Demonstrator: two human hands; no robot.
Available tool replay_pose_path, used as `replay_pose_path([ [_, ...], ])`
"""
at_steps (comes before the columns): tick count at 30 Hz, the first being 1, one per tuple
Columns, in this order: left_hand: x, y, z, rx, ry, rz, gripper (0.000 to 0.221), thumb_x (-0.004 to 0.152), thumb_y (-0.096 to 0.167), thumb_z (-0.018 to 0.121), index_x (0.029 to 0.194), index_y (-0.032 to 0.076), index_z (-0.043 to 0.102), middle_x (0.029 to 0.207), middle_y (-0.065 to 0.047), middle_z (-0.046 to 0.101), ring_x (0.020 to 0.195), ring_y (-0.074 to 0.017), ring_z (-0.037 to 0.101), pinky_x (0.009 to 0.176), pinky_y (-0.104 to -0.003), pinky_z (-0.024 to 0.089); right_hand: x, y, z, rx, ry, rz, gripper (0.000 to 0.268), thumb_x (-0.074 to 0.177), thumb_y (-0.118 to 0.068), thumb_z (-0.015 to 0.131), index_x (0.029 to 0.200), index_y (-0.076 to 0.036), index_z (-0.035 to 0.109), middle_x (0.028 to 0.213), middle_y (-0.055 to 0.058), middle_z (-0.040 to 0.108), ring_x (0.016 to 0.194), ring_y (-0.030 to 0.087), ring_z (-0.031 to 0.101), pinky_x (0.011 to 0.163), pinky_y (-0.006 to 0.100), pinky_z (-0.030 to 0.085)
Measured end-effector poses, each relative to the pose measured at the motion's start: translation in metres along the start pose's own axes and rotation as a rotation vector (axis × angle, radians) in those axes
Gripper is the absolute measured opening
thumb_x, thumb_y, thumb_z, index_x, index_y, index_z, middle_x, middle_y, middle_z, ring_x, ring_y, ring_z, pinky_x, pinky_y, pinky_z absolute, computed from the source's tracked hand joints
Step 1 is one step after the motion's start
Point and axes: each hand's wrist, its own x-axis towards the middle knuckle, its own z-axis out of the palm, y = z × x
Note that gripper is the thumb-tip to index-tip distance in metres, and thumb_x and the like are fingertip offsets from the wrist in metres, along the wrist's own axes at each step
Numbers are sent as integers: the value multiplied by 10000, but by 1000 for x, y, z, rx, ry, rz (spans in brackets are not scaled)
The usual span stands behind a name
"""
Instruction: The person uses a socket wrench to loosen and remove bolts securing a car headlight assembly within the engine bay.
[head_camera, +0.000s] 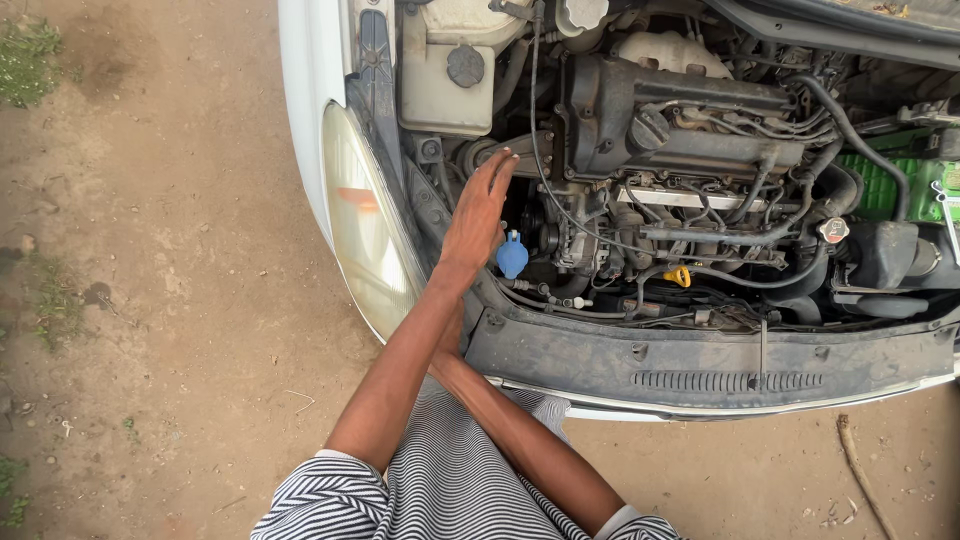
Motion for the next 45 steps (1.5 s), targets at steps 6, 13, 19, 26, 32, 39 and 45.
replay_pose_path([
  [6,-4,-8,0,48,69,65,911,710,-284,553,1535,56,371,1618,-116,333,1466,-338,391,1180,-386,333,24,-7,-27,758,-331,1099,233,1079,-216,477,1023,-13,578,944,73,550,875,170,554,747,354,479],
  [13,-3,-19,30,332,-263,215,764,865,-105,591,1571,61,351,1683,-130,261,1427,-317,411,1121,-379,432,138,0,-131,453,68,590,244,1097,-246,539,1008,-19,550,865,8,596,751,72,565,639,245,504],
  [19,-17,-64,85,342,-311,372,544,863,102,608,1391,101,479,1462,-94,429,1298,-275,493,1055,-382,451,252,-59,-130,32,-762,-502,169,967,-235,732,1054,-105,668,1056,32,669,1022,263,615,845,409,527],
  [26,-54,-115,135,224,-434,421,376,861,343,628,1182,147,627,1203,-51,625,1147,-227,589,977,-386,473,229,-83,-15,-254,-1050,-1321,199,786,-242,748,982,-256,720,1362,-113,558,1379,178,462,1188,462,318],
  [32,-58,-84,111,440,-656,550,301,901,470,646,1011,206,740,1003,-20,725,1071,-222,663,914,-410,508,266,-31,-22,-193,-852,-1324,156,965,-356,696,983,-201,693,1283,-32,601,1355,180,477,1248,470,251],
  [39,-85,-48,25,723,-761,761,544,871,661,636,809,135,761,876,25,717,1140,-181,603,1015,-361,436,274,-9,-44,-405,-604,-1214,397,1035,-514,570,903,-151,660,1107,2,609,1228,203,534,1198,478,295],
  [45,-125,-74,-30,475,-403,707,298,854,461,665,867,194,799,1261,45,638,1400,-185,470,1243,-426,299,272,29,-76,-460,-731,-946,470,1009,-505,585,779,-107,686,816,53,643,878,244,622,943,436,448],
])
